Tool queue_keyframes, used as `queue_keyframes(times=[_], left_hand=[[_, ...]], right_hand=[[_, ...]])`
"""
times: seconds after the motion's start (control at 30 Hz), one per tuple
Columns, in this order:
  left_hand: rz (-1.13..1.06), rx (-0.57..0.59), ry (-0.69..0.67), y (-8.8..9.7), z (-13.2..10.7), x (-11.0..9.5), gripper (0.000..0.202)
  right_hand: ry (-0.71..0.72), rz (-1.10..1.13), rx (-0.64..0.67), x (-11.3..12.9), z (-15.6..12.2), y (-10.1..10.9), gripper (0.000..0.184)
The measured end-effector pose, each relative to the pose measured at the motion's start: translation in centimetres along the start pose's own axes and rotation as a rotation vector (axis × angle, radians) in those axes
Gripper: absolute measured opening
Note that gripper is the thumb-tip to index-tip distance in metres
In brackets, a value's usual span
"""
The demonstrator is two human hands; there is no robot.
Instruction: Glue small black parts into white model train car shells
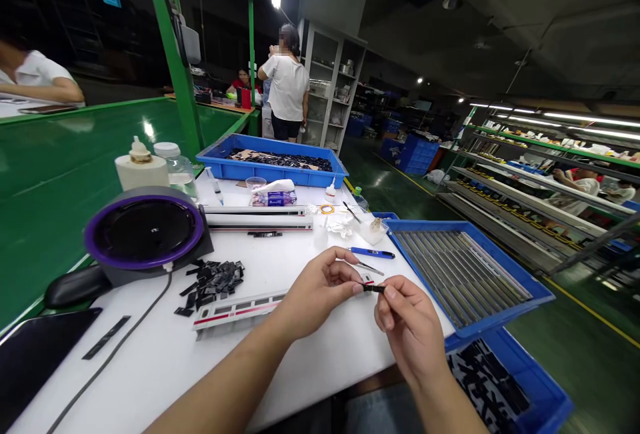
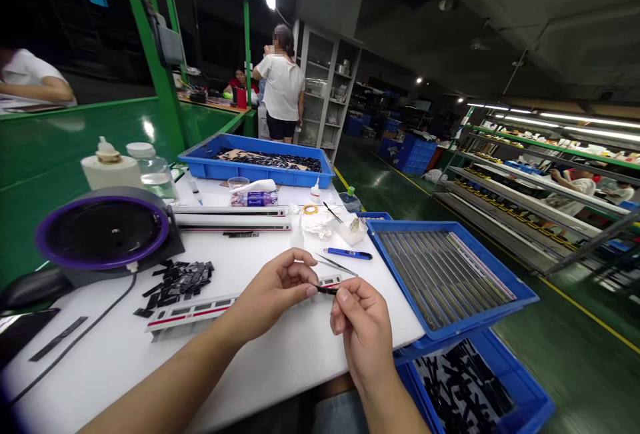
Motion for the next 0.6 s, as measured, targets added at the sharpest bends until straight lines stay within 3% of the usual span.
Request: queue_keyframes(times=[0.13, 0.2, 0.27, 0.37, 0.43, 0.5, 0.6], left_hand=[[-0.127, 0.108, 0.045, -0.4, -0.1, 0.0, 0.038], [-0.157, 0.134, 0.051, -0.5, -0.1, 0.0, 0.038], [-0.145, 0.123, 0.029, -0.4, 0.0, -0.2, 0.037], [0.024, 0.078, -0.04, 0.1, 0.0, -0.8, 0.03], [0.236, -0.005, -0.104, 1.0, 0.1, -1.7, 0.022], [0.504, -0.177, -0.218, 2.5, 0.1, -3.2, 0.016], [0.947, -0.466, -0.369, 4.5, -0.8, -6.5, 0.018]], right_hand=[[-0.28, 0.254, 0.203, -0.7, 0.2, -2.1, 0.026], [-0.292, 0.225, 0.231, -0.8, 0.2, -2.7, 0.026], [-0.026, -0.026, 0.072, 0.1, 0.0, -1.9, 0.02], [0.635, -0.662, -0.199, 2.6, -2.4, -0.9, 0.004], [0.884, -0.893, -0.272, 2.9, -4.0, -0.3, 0.017], [0.9, -0.911, -0.347, 2.5, -4.4, 1.3, 0.018], [0.707, -1.025, -0.385, 1.0, -3.5, 4.3, 0.011]])
Point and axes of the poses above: each hand's wrist, its own z-axis towards the middle knuckle, its own y-axis out of the back of the hand, x = y × z, the point moved 5 cm from there along z, towards the middle knuckle, and after that the axes turned 14 degrees about -z, right-handed, at the moved point
